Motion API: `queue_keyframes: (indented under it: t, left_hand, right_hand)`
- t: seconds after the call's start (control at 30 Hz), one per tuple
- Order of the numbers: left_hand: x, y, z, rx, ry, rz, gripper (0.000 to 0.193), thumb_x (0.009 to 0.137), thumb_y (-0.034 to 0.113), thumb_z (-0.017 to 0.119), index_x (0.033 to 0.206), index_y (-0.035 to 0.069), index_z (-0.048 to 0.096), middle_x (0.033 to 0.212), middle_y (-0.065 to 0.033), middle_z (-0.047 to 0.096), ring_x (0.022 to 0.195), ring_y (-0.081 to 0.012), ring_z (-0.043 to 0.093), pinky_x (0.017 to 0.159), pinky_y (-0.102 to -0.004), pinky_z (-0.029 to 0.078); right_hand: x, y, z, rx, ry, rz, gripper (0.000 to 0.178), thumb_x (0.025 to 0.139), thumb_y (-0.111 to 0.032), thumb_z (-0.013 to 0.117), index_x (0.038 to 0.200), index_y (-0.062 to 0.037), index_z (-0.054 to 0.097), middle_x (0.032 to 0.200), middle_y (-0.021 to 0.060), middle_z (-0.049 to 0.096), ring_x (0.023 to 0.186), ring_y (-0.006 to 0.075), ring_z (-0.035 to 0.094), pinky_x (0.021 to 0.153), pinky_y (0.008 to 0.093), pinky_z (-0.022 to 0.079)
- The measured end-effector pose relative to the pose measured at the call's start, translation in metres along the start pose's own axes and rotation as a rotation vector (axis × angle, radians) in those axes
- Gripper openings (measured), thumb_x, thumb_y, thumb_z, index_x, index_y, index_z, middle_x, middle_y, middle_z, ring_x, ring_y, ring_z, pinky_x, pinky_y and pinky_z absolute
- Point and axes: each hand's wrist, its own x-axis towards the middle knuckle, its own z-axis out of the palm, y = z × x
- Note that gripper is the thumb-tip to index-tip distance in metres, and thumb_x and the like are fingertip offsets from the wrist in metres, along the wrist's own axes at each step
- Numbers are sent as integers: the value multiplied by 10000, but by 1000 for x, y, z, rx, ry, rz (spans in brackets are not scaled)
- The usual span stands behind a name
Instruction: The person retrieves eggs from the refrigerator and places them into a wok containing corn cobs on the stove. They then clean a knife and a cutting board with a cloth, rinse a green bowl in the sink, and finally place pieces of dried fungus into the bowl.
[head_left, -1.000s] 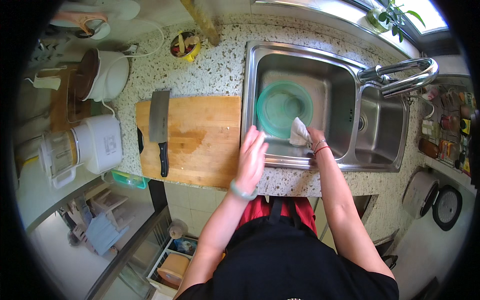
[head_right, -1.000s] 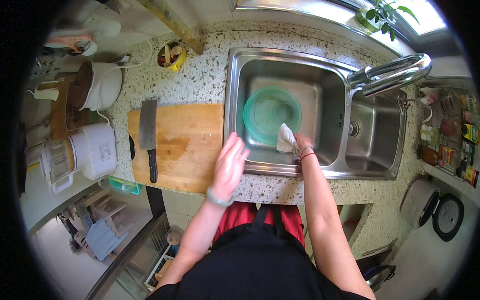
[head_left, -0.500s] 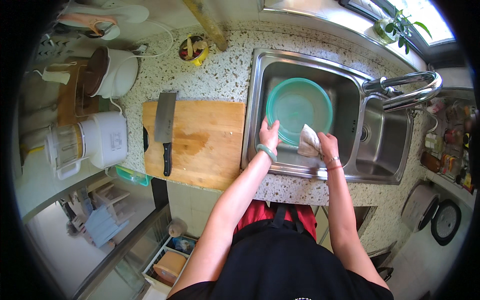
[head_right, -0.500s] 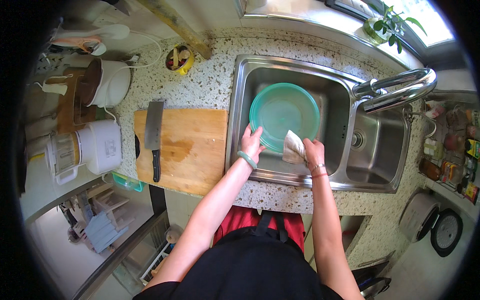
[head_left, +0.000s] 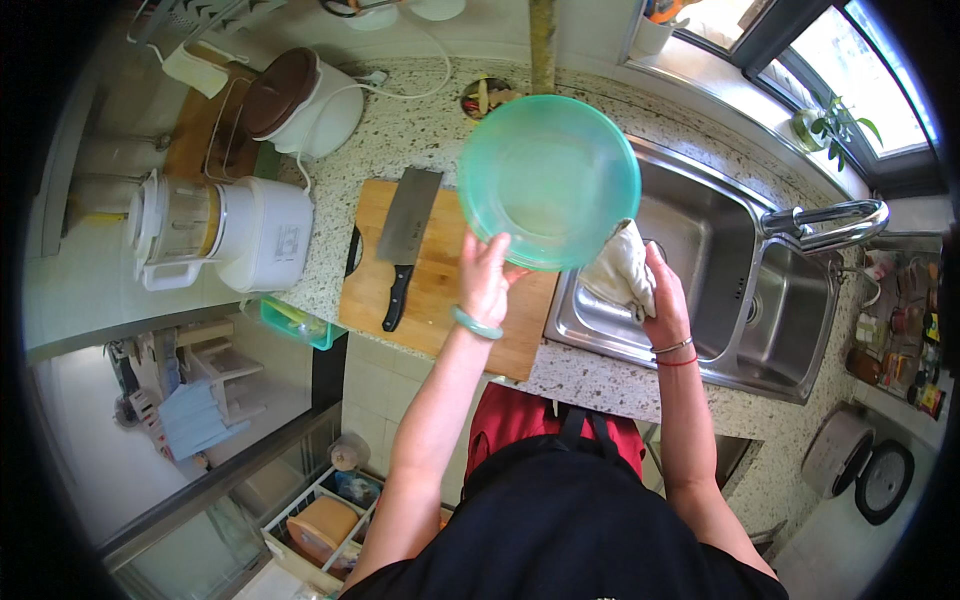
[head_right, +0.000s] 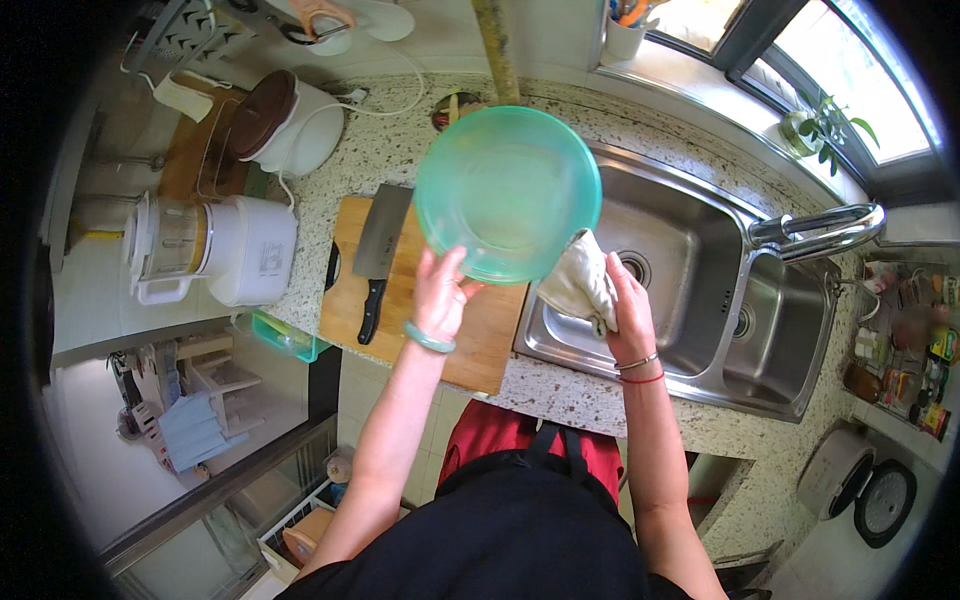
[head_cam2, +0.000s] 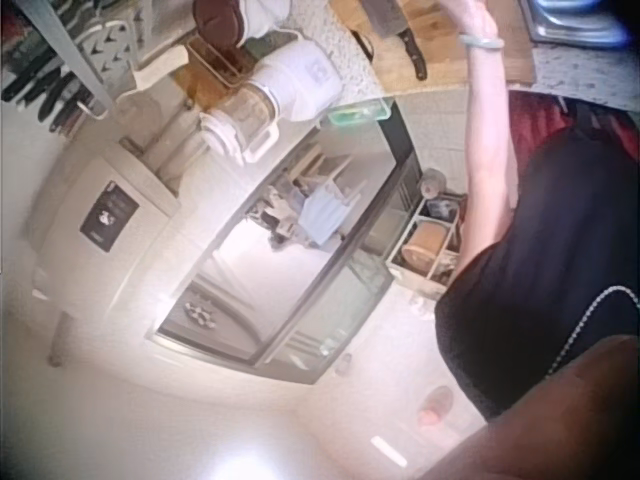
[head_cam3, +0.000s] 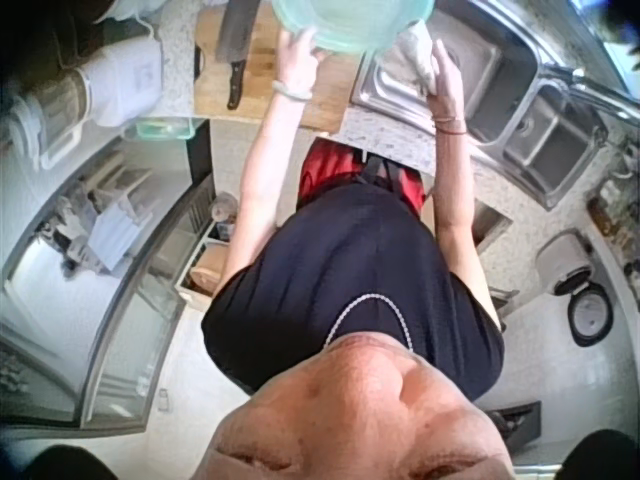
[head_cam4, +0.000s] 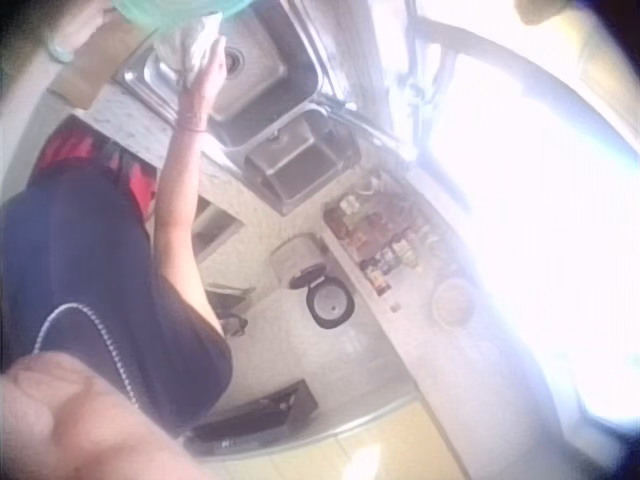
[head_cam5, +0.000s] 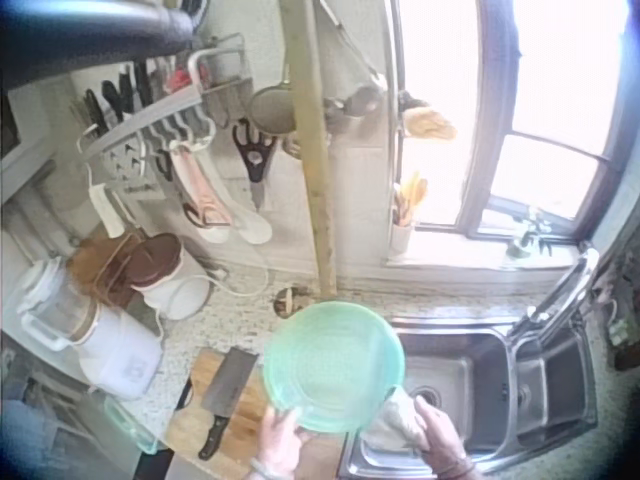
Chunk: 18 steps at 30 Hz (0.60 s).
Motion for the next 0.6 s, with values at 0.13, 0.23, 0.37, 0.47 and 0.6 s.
queue_keyframes:
  t: [0.13, 0.23, 0.37, 0.47, 0.6]
  left_hand:
    - [8, 33, -47, -165, 110, 29, 448, 894, 90, 540, 1307, 205, 409, 1228, -62, 546, 1033, -258, 606, 779, -399, 560]
    - [17, 46, -77, -216, 175, 54, 439, 884, 80, 554, 1284, 211, 431, 1226, -66, 546, 1036, -268, 605, 766, -400, 561]
    - [25, 61, -116, -284, 185, 48, 474, 894, 84, 538, 1327, 208, 391, 1257, -82, 512, 1067, -265, 586, 750, -420, 572]
    - [21, 76, -141, -284, 202, 77, 484, 885, 73, 549, 1328, 192, 393, 1243, -98, 519, 1063, -286, 589, 761, -430, 578]
    - [27, 90, -186, -315, 224, 66, 494, 879, 81, 574, 1328, 181, 393, 1248, -104, 510, 1056, -303, 586, 764, -424, 579]
  right_hand:
    - [-7, 30, 27, -67, -122, 17, 402, 922, -256, 610, 1208, 23, 563, 1063, 61, 638, 926, 127, 605, 822, 264, 487]
    - [-7, 57, 58, -139, -81, 21, 398, 900, -189, 634, 1234, 10, 553, 1063, 55, 635, 918, 119, 601, 771, 250, 492]
    - [1, 90, 111, -166, -136, 26, 395, 874, -149, 663, 1217, 10, 550, 1013, 33, 630, 871, 95, 588, 720, 241, 488]
    - [7, 113, 139, -267, -107, -68, 367, 887, -150, 646, 1208, -3, 546, 996, 26, 626, 851, 95, 589, 729, 229, 476]
    - [4, 152, 160, -740, -29, -447, 354, 854, -71, 639, 1198, -36, 563, 1143, 80, 584, 953, 158, 570, 799, 287, 482]
